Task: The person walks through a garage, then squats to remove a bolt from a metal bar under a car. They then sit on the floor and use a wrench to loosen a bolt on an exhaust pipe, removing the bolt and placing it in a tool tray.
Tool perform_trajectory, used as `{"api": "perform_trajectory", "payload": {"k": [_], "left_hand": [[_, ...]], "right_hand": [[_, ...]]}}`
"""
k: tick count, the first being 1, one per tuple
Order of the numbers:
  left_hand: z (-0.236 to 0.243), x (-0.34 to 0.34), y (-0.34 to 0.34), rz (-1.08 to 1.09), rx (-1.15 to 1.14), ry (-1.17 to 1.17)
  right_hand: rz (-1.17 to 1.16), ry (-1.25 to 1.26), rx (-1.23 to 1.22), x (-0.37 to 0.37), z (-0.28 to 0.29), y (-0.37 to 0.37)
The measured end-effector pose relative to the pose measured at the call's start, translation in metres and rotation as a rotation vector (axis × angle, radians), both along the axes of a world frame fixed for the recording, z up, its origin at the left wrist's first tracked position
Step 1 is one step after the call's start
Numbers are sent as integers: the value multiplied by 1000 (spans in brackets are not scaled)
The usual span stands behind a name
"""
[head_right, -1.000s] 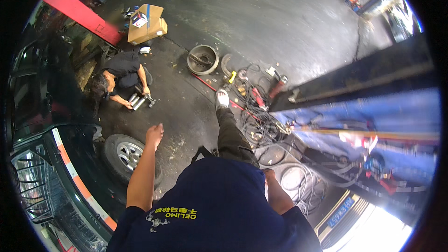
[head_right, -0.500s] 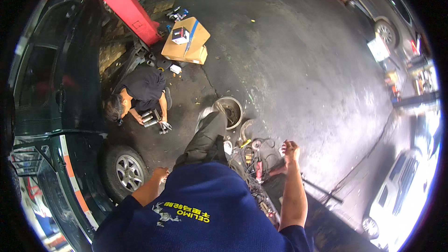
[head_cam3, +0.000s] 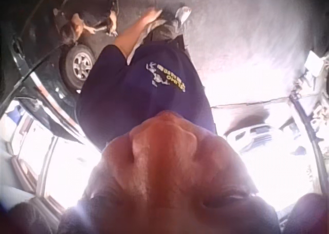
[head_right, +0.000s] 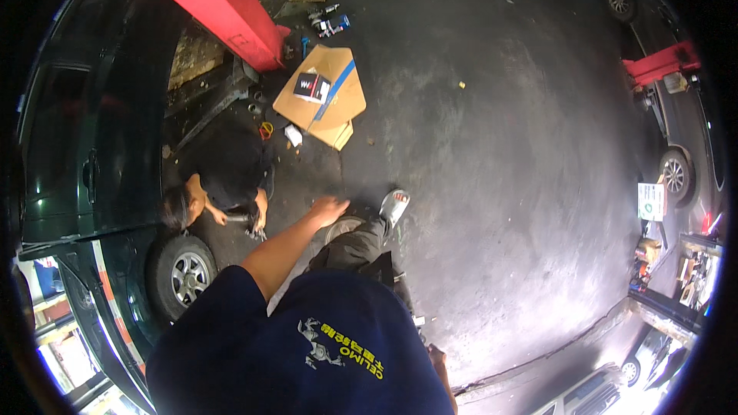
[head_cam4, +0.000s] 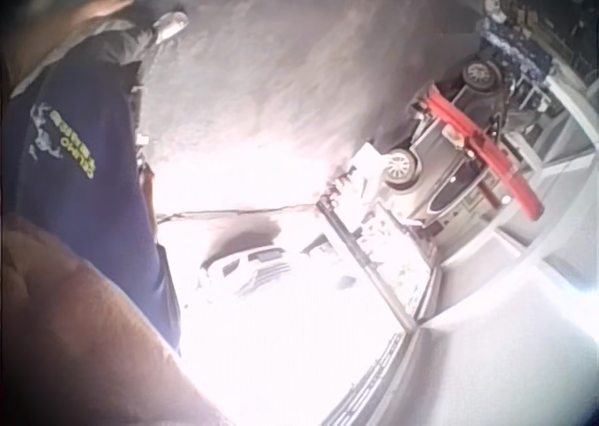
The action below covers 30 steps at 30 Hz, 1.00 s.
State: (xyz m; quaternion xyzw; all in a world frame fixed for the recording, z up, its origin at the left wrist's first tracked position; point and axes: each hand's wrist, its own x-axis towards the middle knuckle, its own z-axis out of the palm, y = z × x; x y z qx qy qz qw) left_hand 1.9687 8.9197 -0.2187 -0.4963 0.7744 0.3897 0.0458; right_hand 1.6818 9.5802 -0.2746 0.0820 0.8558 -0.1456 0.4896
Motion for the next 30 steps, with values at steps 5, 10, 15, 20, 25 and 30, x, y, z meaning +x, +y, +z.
{"api": "perform_trajectory", "payload": {"k": [5, 10, 15, 20, 25, 30], "left_hand": [[79, -155, -137, 321, 89, 439], [72, -187, -194, 229, 9, 221], [-14, -125, -202, 581, 383, -244], [-57, -46, -166, 327, 372, -575], [-21, -102, -210, 1490, 592, -43], [-12, -198, -332, 1442, 630, 80]], "right_hand": [[628, 200, -156, -153, -21, -103], [120, 12, -394, -284, 38, -379], [-123, -155, -551, -352, 115, -647], [-19, -174, -383, -431, 120, -823], [91, -230, -200, -523, 105, -995], [434, -104, -517, -549, 114, -1215]]}}
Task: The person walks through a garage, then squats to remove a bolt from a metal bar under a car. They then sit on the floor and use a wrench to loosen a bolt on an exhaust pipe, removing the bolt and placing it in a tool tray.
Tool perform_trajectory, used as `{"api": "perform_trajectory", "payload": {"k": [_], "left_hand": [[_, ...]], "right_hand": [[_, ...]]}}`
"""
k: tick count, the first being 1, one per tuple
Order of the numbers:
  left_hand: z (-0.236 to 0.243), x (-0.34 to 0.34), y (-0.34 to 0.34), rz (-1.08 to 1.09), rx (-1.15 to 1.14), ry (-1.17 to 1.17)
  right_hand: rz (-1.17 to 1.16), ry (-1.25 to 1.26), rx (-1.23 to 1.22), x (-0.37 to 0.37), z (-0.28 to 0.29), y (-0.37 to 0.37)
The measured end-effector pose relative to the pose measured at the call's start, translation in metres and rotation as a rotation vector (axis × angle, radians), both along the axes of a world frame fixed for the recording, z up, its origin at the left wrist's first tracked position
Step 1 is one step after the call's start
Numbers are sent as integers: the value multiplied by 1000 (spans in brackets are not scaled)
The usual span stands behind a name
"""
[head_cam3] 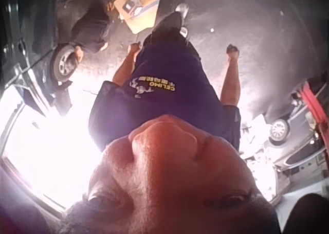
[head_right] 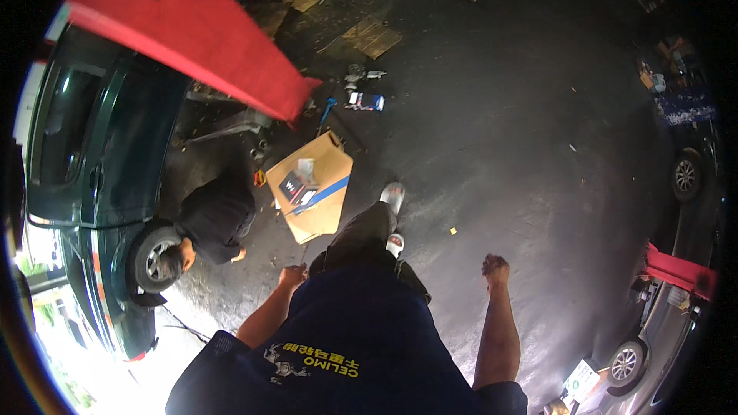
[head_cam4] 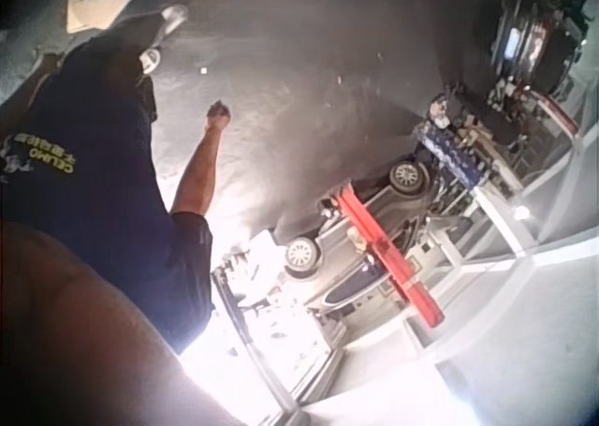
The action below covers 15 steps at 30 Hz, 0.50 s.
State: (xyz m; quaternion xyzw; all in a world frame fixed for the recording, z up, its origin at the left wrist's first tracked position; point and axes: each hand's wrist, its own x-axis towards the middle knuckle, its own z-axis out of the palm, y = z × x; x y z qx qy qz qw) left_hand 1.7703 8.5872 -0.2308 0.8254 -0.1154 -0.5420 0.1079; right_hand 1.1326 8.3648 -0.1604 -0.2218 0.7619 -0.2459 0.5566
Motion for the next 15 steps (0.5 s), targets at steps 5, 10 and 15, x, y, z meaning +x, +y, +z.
{"api": "perform_trajectory", "payload": {"k": [5, 10, 15], "left_hand": [[-69, -18, -155, -924, -73, -241], [-47, 1, -401, -990, -114, -181], [73, -8, -641, 94, -545, 30]], "right_hand": [[50, 125, -105, 28, -1, -164], [227, 64, 96, 27, -23, -215], [-11, -94, 412, 23, -1, -298]]}}
